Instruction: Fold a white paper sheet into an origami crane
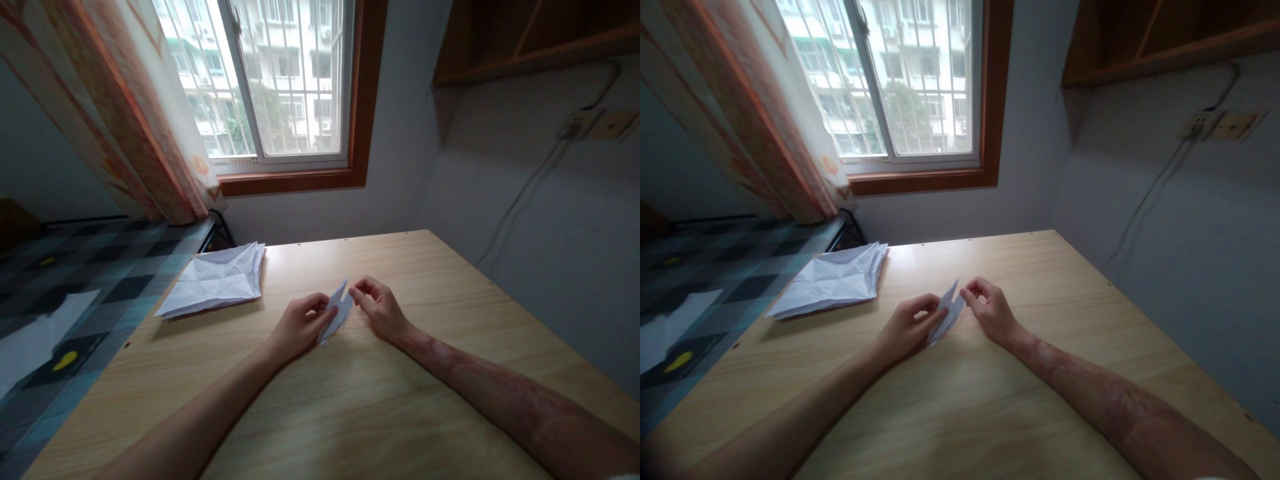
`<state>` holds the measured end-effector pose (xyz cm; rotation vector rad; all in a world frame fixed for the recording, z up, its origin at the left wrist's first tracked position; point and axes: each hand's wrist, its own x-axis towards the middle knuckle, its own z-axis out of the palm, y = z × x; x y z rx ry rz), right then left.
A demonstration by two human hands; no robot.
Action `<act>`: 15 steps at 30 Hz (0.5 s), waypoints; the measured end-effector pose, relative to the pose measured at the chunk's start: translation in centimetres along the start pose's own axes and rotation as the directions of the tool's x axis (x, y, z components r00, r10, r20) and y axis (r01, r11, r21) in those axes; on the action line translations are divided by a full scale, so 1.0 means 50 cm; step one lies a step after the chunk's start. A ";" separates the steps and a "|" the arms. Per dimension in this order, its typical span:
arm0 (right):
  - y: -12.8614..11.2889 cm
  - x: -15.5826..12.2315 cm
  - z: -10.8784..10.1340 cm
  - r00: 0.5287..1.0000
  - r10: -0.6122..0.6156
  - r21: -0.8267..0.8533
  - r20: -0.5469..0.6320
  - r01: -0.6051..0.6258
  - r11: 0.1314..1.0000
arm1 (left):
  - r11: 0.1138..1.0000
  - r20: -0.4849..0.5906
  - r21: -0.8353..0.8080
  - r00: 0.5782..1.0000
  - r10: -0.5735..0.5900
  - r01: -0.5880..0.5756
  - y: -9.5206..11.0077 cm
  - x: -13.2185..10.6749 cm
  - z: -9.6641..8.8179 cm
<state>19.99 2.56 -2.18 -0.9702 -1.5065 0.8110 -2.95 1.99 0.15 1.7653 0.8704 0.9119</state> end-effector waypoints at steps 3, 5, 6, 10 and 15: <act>0.003 -0.002 0.000 1.000 0.024 -0.003 -0.011 -0.024 1.000 | 0.999 -0.003 -0.046 1.000 -0.026 0.025 -0.001 0.002 -0.001; 0.005 -0.003 0.000 0.999 0.045 0.011 0.005 -0.045 0.999 | 0.997 -0.010 -0.069 0.999 -0.039 0.039 -0.001 0.004 -0.002; 0.006 -0.003 0.000 0.998 0.053 0.019 0.023 -0.053 0.998 | 0.996 -0.011 -0.078 0.999 -0.045 0.044 0.000 0.005 -0.002; 0.009 -0.003 0.000 0.994 0.054 0.036 0.093 -0.058 0.998 | 0.994 -0.003 -0.088 0.998 -0.060 0.060 0.002 0.006 -0.004; 0.004 -0.005 0.001 0.994 0.044 0.045 0.097 -0.049 0.998 | 0.991 0.000 -0.116 0.998 -0.061 0.060 0.003 0.008 -0.002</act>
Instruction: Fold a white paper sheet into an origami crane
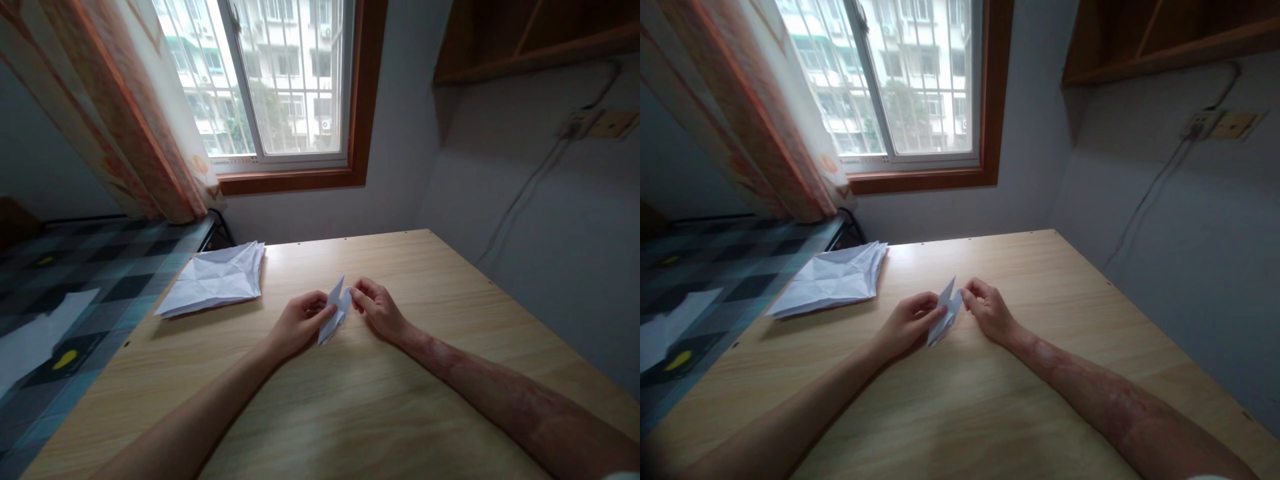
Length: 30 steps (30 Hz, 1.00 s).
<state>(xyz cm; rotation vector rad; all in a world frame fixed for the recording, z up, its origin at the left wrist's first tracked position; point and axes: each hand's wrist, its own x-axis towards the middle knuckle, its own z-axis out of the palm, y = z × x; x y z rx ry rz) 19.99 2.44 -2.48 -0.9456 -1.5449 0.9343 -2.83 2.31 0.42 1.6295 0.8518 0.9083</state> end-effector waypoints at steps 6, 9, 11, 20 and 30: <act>0.002 -0.004 0.004 1.000 -0.017 -0.026 0.007 0.017 1.000 | 0.998 0.004 -0.065 1.000 -0.004 0.004 0.001 0.003 0.001; 0.007 -0.003 0.003 1.000 -0.003 0.025 -0.011 0.003 1.000 | 0.994 -0.008 -0.107 1.000 -0.013 0.012 -0.003 0.005 0.000; 0.004 -0.002 0.002 1.000 -0.005 0.038 -0.013 0.005 0.999 | 0.990 -0.015 -0.142 1.000 -0.024 0.021 -0.006 0.007 -0.002; -0.055 -0.009 0.006 0.951 -0.089 -0.155 0.297 0.140 0.978 | 0.989 -0.105 -0.142 0.994 0.028 -0.043 -0.013 0.019 -0.016; -0.030 -0.014 0.012 0.978 -0.205 -0.337 0.024 0.201 0.920 | 0.997 -0.129 -0.017 0.989 0.068 -0.071 -0.013 0.010 -0.017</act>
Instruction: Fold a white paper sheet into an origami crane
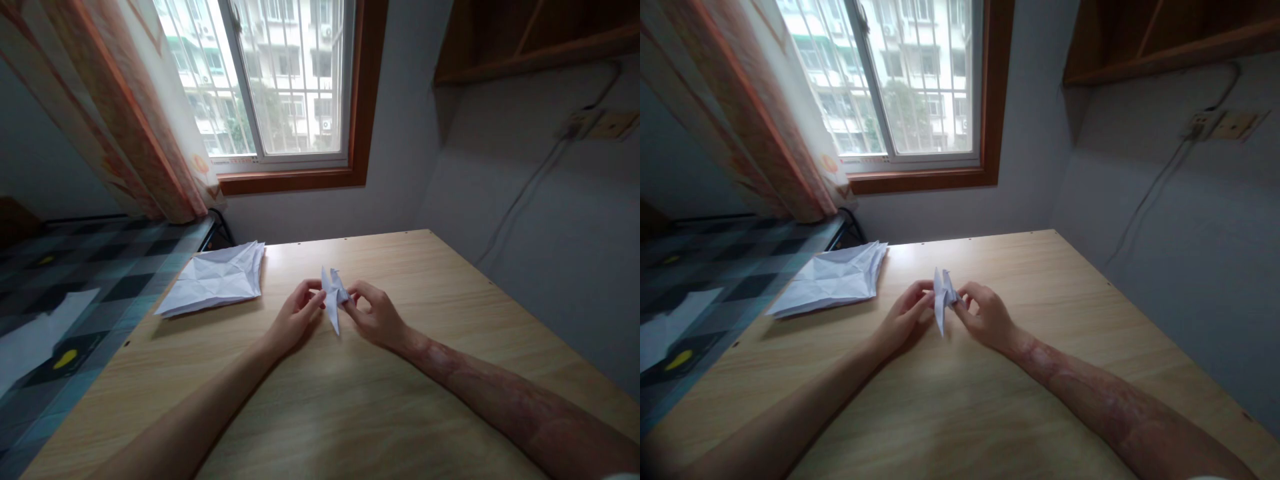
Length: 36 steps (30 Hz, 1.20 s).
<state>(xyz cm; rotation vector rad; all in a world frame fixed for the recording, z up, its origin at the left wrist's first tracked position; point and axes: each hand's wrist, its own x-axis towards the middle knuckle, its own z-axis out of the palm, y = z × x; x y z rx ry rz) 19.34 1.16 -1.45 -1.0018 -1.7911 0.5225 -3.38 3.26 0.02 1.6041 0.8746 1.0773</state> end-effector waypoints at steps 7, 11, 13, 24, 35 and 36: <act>-0.003 -0.001 -0.005 0.996 0.017 -0.025 -0.092 -0.020 1.000 | 0.964 -0.001 0.233 0.992 0.128 -0.125 0.028 -0.023 0.012; -0.004 0.006 -0.015 0.995 -0.035 -0.045 -0.089 0.031 0.998 | 0.885 -0.012 0.398 0.963 0.268 -0.241 0.017 -0.022 0.013; -0.001 0.010 -0.021 0.996 -0.050 -0.056 -0.081 0.045 0.997 | 0.826 -0.006 0.500 0.953 0.304 -0.260 0.009 -0.020 0.006; 0.023 0.029 -0.057 0.987 -0.155 -0.108 0.047 0.159 0.981 | 0.594 0.067 0.717 0.884 0.463 -0.366 -0.014 0.001 -0.037; 0.049 0.054 -0.088 0.964 -0.244 -0.039 0.107 0.249 0.968 | 0.661 -0.018 0.684 0.900 0.436 -0.307 -0.024 0.005 -0.044; 0.049 0.056 -0.091 0.963 -0.249 -0.035 0.105 0.254 0.967 | 0.665 -0.023 0.682 0.900 0.435 -0.304 -0.024 0.005 -0.044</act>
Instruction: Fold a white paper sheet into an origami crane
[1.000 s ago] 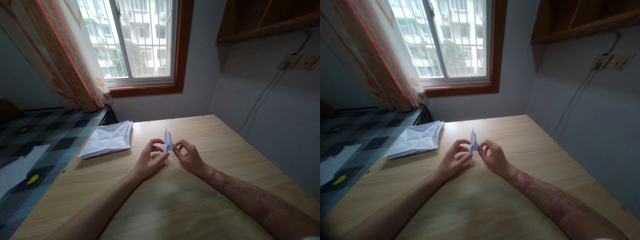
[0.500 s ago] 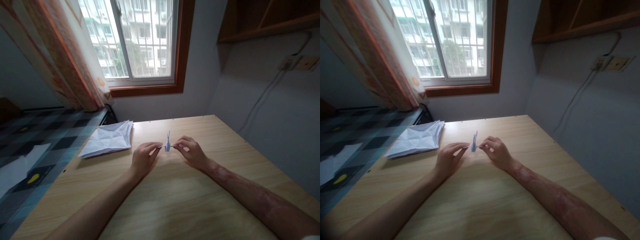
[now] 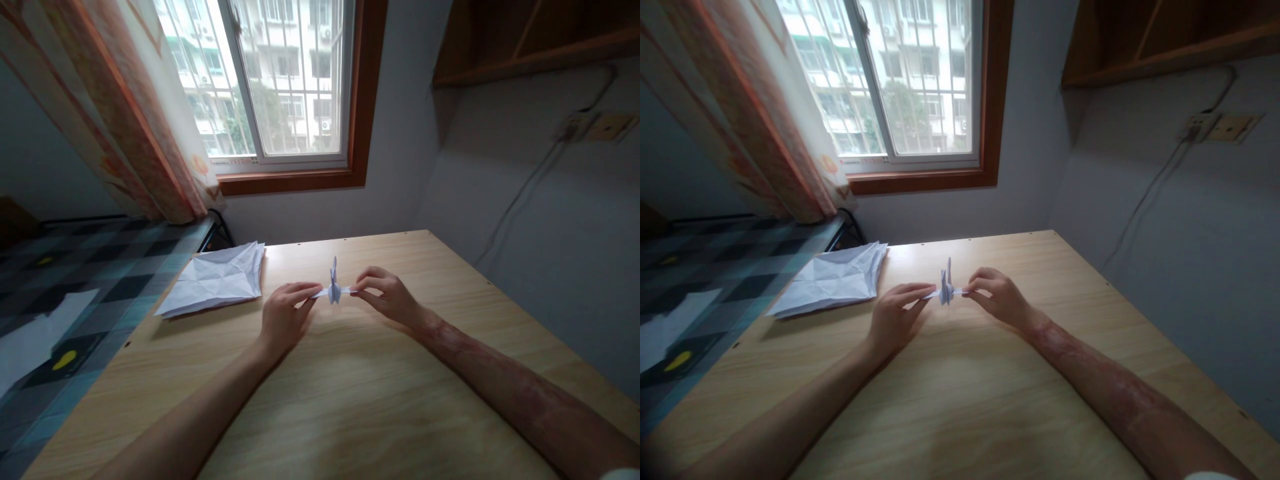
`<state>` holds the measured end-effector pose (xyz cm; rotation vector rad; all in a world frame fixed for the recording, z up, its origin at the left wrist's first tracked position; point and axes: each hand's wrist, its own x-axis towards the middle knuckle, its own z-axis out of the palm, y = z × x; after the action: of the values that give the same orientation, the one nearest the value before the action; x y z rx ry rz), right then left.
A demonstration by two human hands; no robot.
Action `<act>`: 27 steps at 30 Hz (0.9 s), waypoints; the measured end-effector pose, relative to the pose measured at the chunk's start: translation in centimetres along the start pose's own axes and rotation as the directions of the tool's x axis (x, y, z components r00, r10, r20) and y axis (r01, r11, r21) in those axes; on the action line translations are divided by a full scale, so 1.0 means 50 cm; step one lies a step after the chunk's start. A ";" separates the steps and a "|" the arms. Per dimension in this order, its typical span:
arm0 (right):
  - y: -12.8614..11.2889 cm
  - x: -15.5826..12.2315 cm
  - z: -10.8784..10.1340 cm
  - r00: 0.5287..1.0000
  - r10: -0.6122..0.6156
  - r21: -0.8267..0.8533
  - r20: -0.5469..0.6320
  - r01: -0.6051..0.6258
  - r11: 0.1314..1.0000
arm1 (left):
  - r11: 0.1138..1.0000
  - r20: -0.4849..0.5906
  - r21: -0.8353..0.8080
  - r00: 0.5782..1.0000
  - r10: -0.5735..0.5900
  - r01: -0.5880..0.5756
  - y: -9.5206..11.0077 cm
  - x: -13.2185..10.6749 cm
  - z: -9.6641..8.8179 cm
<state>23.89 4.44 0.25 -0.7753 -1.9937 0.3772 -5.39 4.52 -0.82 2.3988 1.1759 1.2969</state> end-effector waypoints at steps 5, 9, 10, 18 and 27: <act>-0.008 0.003 -0.003 1.000 0.026 0.043 -0.007 -0.025 0.999 | 0.999 0.013 0.014 0.999 0.051 -0.051 -0.002 0.000 0.000; -0.010 -0.001 0.004 0.992 0.122 0.117 0.044 -0.127 0.985 | 0.995 0.027 0.046 0.996 0.084 -0.085 -0.001 0.000 -0.002; -0.006 -0.002 0.005 0.985 0.167 0.137 0.047 -0.172 0.976 | 0.995 0.026 0.048 0.996 0.083 -0.084 0.000 0.000 -0.003; 0.035 0.006 -0.003 0.774 0.481 0.424 0.412 -0.630 0.651 | 0.994 -0.025 0.057 0.995 0.096 -0.094 -0.006 0.001 -0.003; 0.042 0.020 -0.021 0.743 0.537 0.509 0.400 -0.667 0.544 | 0.978 0.031 0.173 0.993 0.114 -0.118 -0.002 0.005 -0.002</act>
<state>25.17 6.65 0.32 -0.9874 -1.5213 1.5186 -5.46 4.75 -0.63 2.6347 1.2063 1.2453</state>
